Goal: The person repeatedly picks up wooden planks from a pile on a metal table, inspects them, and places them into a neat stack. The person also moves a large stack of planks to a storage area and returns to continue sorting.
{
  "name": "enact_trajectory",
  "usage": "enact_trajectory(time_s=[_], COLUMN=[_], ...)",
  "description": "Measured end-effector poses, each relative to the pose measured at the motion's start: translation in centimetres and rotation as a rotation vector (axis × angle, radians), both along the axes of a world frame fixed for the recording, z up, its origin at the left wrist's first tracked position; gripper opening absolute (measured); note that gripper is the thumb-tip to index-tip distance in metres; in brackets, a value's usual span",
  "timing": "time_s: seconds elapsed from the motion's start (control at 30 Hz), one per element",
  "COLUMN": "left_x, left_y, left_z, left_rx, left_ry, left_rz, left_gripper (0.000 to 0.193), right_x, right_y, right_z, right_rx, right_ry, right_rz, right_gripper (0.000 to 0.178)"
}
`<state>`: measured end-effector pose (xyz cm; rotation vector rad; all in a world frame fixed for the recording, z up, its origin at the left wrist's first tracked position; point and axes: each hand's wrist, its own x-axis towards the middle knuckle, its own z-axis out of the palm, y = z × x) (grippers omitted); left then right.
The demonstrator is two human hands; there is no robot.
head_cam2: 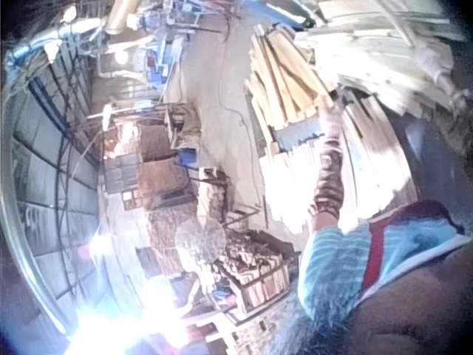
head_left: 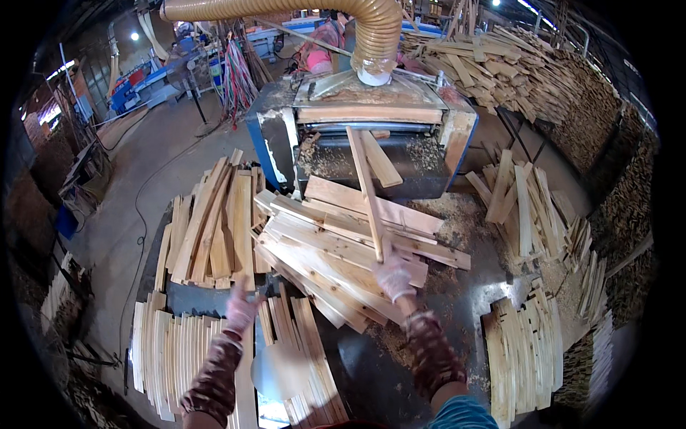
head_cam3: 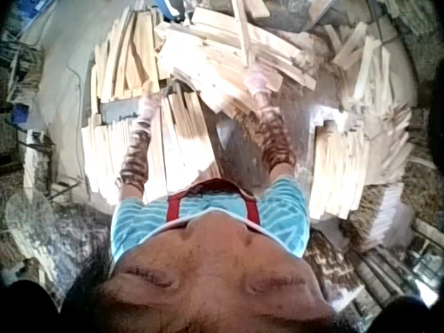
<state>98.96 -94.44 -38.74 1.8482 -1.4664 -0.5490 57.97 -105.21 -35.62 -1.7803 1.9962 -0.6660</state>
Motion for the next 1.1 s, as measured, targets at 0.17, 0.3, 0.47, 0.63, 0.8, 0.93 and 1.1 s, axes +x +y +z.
enact_trajectory(time_s=[0.17,0.3,0.47,0.63,0.8,0.93,1.1], left_x=[-8.4,-14.8,-21.1,-16.2,-11.5,-10.1,-10.4], left_y=[6.3,6.3,3.2,2.9,7.1,9.4,10.8], left_z=[-4.4,0.3,3.6,-0.4,0.5,1.9,3.9], left_rx=[0.440,0.420,0.331,0.310,0.376,0.363,0.403], left_ry=[0.297,0.684,0.737,1.256,1.258,1.254,1.354], left_rz=[-0.361,-0.453,-0.424,-0.240,-0.285,-0.273,-0.258], left_gripper=[0.085,0.093,0.103,0.072,0.054,0.059,0.076], right_x=[0.2,1.8,4.2,5.0,0.3,-1.0,-0.7], right_y=[12.9,17.6,19.6,18.0,2.1,-7.7,-4.9], right_z=[-5.0,-0.6,-9.4,-0.3,4.1,9.1,2.5], right_rx=[0.455,0.472,0.332,-0.307,-0.496,-0.085,-0.176], right_ry=[-1.798,-1.984,-0.882,-0.219,0.201,0.355,0.479], right_rz=[0.158,0.161,0.340,0.621,0.213,0.030,0.034], right_gripper=[0.051,0.044,0.054,0.064,0.071,0.079,0.095])
